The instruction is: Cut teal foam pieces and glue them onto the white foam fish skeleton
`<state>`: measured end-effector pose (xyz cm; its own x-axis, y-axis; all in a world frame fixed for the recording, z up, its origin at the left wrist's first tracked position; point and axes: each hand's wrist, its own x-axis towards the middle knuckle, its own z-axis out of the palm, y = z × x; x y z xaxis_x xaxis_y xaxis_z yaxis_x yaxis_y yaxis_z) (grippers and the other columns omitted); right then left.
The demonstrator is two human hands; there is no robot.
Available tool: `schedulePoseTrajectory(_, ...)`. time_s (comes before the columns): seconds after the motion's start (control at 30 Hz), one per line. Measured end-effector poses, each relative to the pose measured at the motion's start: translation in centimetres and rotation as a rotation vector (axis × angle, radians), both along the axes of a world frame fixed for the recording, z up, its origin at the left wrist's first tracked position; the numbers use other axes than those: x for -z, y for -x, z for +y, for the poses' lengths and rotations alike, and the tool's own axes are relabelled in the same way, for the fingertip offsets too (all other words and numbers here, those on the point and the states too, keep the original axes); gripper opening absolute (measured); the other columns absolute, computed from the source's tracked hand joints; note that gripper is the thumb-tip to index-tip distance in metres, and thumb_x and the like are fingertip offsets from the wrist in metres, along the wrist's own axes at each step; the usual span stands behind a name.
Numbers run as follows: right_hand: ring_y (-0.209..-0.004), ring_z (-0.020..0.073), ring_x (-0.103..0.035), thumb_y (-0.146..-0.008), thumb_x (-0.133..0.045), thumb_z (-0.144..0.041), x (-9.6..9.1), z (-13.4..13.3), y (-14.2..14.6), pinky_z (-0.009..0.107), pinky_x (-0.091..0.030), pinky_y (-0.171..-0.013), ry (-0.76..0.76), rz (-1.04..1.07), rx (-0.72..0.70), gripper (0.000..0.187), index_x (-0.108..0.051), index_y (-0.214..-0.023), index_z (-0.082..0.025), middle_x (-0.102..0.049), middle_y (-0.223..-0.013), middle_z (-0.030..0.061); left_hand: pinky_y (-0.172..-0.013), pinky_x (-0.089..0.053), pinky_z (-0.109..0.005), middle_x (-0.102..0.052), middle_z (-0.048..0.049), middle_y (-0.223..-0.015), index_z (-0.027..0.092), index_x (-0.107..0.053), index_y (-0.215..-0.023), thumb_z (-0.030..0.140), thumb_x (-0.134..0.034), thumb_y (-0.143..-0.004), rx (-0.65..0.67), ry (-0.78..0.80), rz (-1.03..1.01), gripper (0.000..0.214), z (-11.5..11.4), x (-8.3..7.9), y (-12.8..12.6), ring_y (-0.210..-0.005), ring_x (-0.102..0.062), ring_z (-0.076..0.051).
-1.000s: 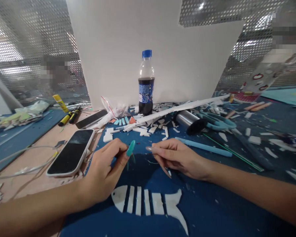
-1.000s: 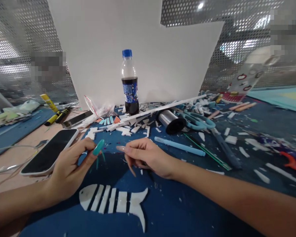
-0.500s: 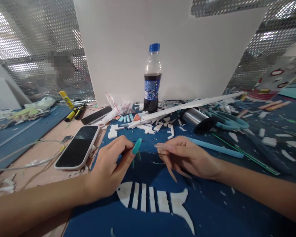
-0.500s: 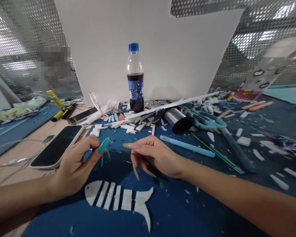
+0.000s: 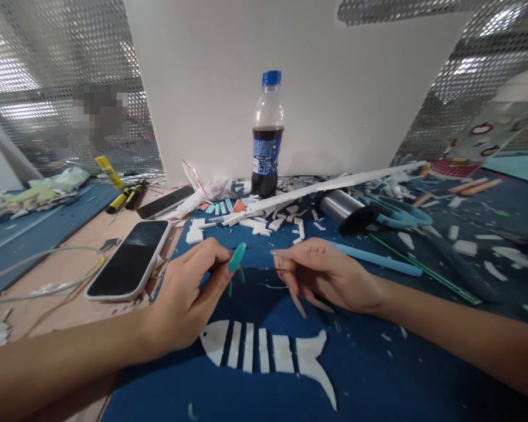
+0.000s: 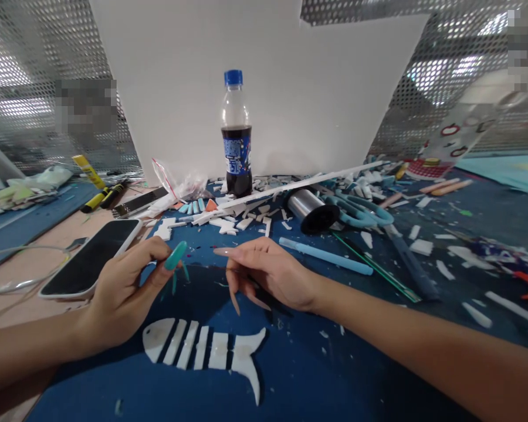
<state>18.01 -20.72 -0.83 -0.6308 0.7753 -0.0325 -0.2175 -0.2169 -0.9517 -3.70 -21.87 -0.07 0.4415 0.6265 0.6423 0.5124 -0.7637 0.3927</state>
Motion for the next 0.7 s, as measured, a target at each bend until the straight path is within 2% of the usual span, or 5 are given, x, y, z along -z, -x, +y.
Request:
schedulePoseTrajectory(0.17,-0.035,0.0068,-0.049,-0.077,-0.058,-0.037,-0.06,0.00,-0.01,0.017,-0.031,-0.028,-0.022,0.007,0.016,0.028,-0.062,-0.065,-0.011,-0.059,-0.050,0.0019,-0.052,-0.037,-0.019,-0.045,0.0028,-0.064,0.018,-0.044,-0.074,0.007,-0.045,-0.085,0.002,0.019,0.005,0.015,-0.02,0.15,0.13,-0.056,-0.041,-0.007)
schedulePoseTrajectory(0.37,-0.034,0.0077,-0.050,-0.079,-0.054,-0.039,-0.15,0.02,-0.01,0.017,-0.031,-0.027,-0.018,-0.016,-0.008,0.035,-0.061,-0.061,-0.010,-0.057,-0.048,0.0024,-0.053,-0.036,-0.016,-0.043,0.0038,-0.064,0.017,-0.044,-0.074,0.006,-0.045,-0.085,0.012,0.002,0.000,0.016,-0.12,0.17,0.20,-0.056,-0.040,-0.005)
schedulePoseTrajectory(0.57,-0.038,0.0068,-0.048,-0.079,-0.056,-0.037,-0.04,0.01,-0.04,0.017,-0.037,-0.032,-0.037,-0.002,0.013,0.034,-0.061,-0.059,-0.010,-0.058,-0.050,0.0034,-0.052,-0.035,-0.017,-0.043,0.0043,-0.063,0.018,-0.043,-0.074,0.006,-0.046,-0.084,-0.013,-0.003,0.018,0.016,-0.21,0.07,0.22,-0.055,-0.039,-0.005)
schedulePoseTrajectory(0.7,-0.038,0.0076,-0.049,-0.080,-0.053,-0.037,-0.05,0.00,-0.07,0.017,-0.035,-0.030,-0.035,-0.028,-0.002,0.034,-0.061,-0.060,-0.010,-0.056,-0.050,0.0034,-0.051,-0.036,-0.018,-0.044,0.0036,-0.063,0.018,-0.044,-0.074,0.007,-0.045,-0.085,-0.008,0.002,0.021,0.015,-0.20,0.08,0.22,-0.055,-0.041,-0.006)
